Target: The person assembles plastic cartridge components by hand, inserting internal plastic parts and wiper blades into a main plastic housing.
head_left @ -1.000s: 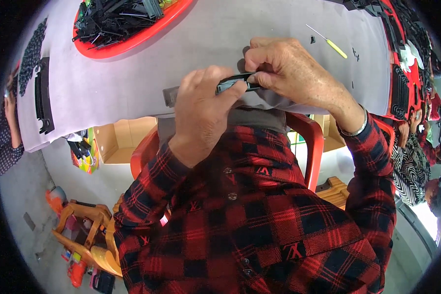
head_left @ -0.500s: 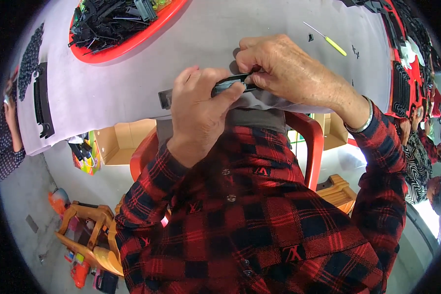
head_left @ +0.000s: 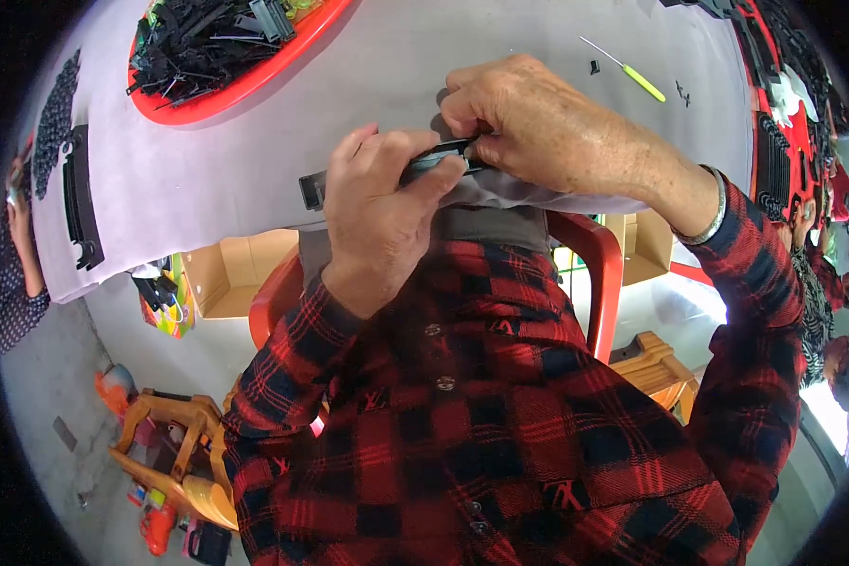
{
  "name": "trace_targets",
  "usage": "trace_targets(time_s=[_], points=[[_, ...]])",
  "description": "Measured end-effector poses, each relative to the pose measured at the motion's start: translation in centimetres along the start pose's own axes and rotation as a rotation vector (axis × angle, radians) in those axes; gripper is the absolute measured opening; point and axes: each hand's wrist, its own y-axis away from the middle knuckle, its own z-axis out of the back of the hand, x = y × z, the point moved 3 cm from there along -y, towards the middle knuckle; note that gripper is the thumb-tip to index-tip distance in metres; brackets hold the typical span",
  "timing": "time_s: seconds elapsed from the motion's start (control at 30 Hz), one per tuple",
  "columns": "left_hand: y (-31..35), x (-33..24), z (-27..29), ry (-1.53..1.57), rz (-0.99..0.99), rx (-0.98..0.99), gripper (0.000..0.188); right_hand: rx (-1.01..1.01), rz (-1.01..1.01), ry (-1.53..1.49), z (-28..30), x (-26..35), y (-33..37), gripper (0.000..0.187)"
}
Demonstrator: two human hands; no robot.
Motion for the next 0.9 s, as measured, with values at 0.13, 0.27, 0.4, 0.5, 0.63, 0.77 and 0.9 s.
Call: trace_targets(time_s=[0.13,0.27,0.4,0.5,0.63,0.77,0.9], points=[[0.0,0.0,-0.2,0.011,-0.002,0.010,0.033,0.064,-0.026,0.055,0.0,0.0,-0.2,0.011],[0.0,0.0,-0.2,0.021,0.005,0.017,0.033,0.030,0.009,0.065,-0.2,0.0,-0.2,0.008],[-0.2,-0.1,-0.1,0.016,-0.017,-0.039,0.026,0.074,0.017,0.101,0.1,0.8,-0.6,0.010],[0.0,0.2,-0.4,0.031,-0.019,-0.032,0.026,0.094,0.028,0.142,-0.4,0.5,-0.4,0.014],[-0.1,0.1,-0.4,0.032,-0.030,-0.035,0.026,0.094,0.016,0.148,-0.5,0.7,-0.4,0.016],[0.0,0.1,-0.2,0.013,-0.019,-0.014,0.026,0.115,0.009,0.155,-0.4,1.0,-0.6,0.015],[-0.3,-0.4,-0.1,0.014,-0.006,0.008,0.028,0.091,0.026,0.052,-0.3,0.8,0.0,0.010]])
